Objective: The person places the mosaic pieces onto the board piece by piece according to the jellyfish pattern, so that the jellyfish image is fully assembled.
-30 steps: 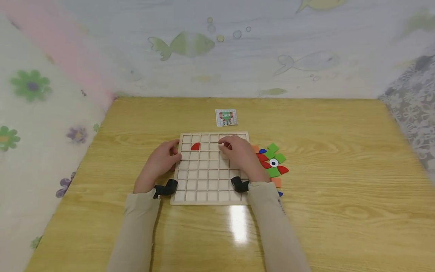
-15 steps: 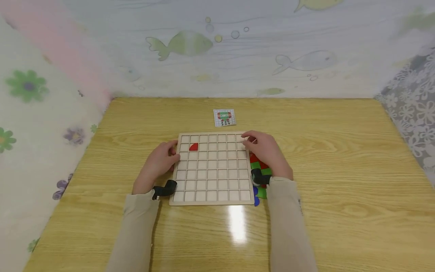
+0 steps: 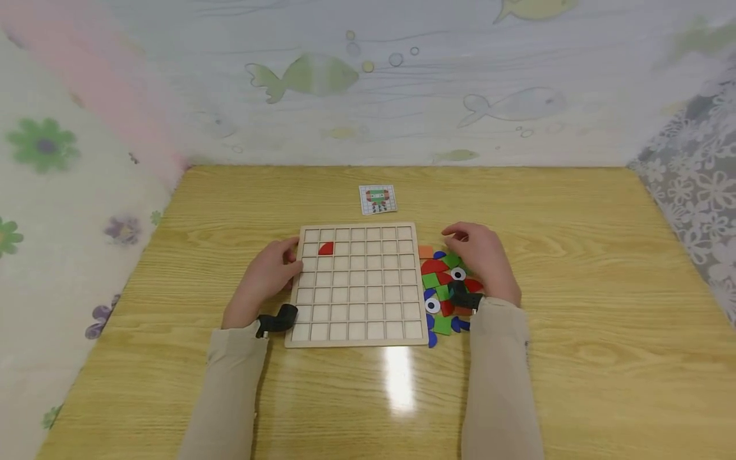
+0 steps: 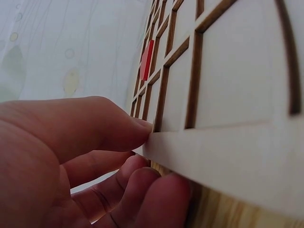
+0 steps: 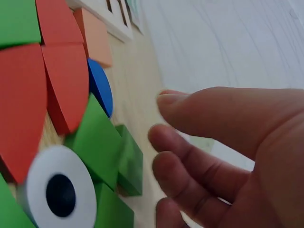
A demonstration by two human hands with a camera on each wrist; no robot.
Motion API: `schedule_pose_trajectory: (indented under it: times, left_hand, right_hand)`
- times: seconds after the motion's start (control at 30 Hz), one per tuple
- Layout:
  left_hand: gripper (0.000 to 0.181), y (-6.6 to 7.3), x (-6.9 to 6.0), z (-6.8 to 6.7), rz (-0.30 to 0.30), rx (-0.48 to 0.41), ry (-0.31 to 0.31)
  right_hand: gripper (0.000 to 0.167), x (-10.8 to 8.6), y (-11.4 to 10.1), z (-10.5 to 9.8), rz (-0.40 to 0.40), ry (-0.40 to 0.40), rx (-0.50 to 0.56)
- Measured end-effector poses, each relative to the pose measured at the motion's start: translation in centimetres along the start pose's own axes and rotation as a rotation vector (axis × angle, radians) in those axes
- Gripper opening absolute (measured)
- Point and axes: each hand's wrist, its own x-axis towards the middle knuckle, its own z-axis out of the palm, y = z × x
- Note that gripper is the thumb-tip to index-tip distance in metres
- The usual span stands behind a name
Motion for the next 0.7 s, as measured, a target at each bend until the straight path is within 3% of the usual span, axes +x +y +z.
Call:
schedule_pose_trajectory:
  times: [0.3, 0.7]
  left_hand:
    - [0.051, 0.1, -0.1, -0.1, -0.011, -0.008, -0.009]
    - [0.052, 0.0, 0.1, 0.0, 0.003, 0.000, 0.000]
  right_hand:
    - [0.032, -0.2, 0.7, -0.2, 0.043, -0.075, -0.010]
    - [0.033, -0.1, 1.2, -0.3, 0.019, -0.064, -0.032]
